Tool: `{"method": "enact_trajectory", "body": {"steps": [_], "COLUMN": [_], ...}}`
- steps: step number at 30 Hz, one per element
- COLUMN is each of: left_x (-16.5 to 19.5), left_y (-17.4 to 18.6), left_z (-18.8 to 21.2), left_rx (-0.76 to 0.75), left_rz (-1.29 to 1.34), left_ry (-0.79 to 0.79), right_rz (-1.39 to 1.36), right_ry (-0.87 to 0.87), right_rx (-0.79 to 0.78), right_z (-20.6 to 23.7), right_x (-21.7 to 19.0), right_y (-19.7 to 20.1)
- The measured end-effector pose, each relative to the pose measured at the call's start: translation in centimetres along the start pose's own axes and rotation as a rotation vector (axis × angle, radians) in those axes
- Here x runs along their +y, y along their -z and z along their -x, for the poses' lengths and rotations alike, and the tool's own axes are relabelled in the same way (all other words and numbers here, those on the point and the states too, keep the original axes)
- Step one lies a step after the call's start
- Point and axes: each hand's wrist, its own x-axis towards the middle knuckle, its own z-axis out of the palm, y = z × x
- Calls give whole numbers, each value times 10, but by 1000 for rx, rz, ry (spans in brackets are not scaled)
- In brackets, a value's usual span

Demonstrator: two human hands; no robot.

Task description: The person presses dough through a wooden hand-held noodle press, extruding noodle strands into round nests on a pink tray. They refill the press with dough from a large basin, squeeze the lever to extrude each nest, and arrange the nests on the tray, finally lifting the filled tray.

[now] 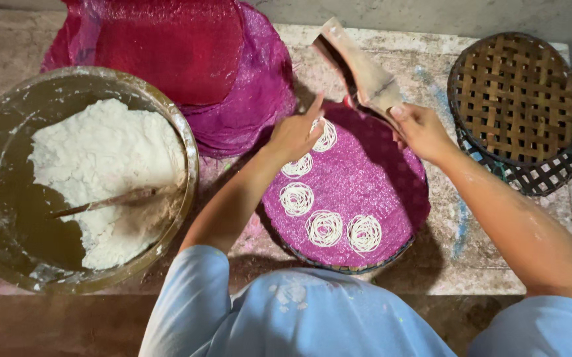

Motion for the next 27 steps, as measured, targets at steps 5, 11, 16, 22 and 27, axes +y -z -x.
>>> {"method": "enact_trajectory", "body": {"steps": [5,11,16,22,27], "left_x": [25,65,47,32,51], "left_y": [26,21,-3,-9,-13], "left_z": [7,12,15,26,11], "left_rx": [37,409,501,484,624], "left_rz": [412,2353,2347,2301,2328], "left_ry": [490,374,197,121,302], "right_rz": [-122,-200,247,254,468], "right_ry": [25,-391,-210,-191,-202], "right_rx": [-112,-652,-327,-268,-227], "right_z": [29,78,89,99,94], "right_x": [7,0,-21,-39,-47], "right_y": [5,-2,-19,-40,-19]}}
